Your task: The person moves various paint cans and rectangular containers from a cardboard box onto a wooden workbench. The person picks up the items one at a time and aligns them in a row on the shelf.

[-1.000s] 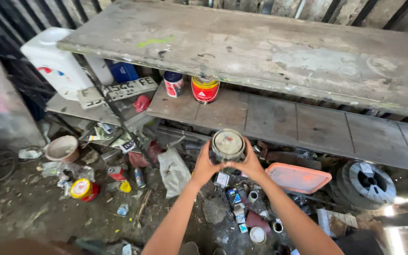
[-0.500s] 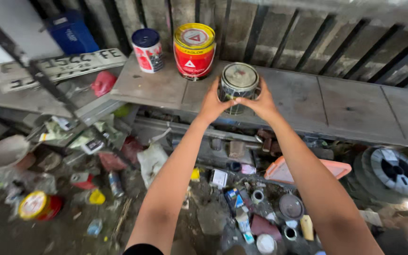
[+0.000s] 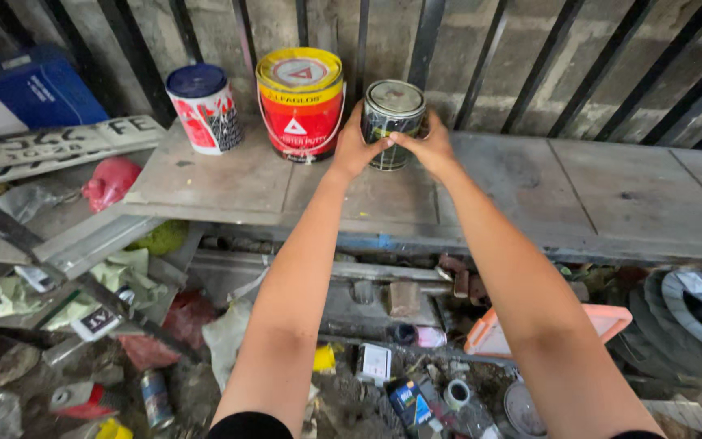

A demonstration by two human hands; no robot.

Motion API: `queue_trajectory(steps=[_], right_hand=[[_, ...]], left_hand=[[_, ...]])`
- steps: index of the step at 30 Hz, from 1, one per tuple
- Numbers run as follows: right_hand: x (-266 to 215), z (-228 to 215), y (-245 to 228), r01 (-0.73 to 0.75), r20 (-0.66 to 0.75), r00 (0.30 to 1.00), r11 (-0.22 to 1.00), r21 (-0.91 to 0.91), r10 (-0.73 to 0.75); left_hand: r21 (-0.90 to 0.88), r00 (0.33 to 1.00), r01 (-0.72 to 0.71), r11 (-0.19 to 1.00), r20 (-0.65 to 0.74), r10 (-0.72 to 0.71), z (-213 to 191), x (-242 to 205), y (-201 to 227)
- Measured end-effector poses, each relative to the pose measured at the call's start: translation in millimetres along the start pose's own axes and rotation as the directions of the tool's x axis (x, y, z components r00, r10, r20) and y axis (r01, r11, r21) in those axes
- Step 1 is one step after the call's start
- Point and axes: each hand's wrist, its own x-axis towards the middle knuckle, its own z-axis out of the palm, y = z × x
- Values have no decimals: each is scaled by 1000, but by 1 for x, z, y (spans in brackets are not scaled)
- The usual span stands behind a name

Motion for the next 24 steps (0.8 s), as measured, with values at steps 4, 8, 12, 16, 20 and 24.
queue_trajectory(steps=[4, 8, 12, 16, 20, 24], right_hand=[[7, 4, 4, 6, 29, 1000, 998, 66, -8], [4, 4, 8, -46, 16, 999, 998, 53, 45], [-6, 4, 7, -49, -9, 999, 998, -34, 49], [-49, 4, -28, 55, -160, 982, 964, -260, -99], [-146, 19, -122, 18, -155, 987, 987, -160, -43], [-249, 63, -249, -74, 84, 994, 997, -6, 75]], left_hand=[[68, 999, 28, 997, 15, -30, 2, 8, -10], [82, 998, 64, 995, 5, -65, 7, 4, -16], [190, 989, 147, 971, -36, -143, 10, -6, -13], [289, 984, 119, 950, -162, -74, 3, -52, 38], [31, 927, 315, 949, -225, -301, -25, -142, 155], [137, 884, 395, 908, -325, -336, -62, -231, 305]])
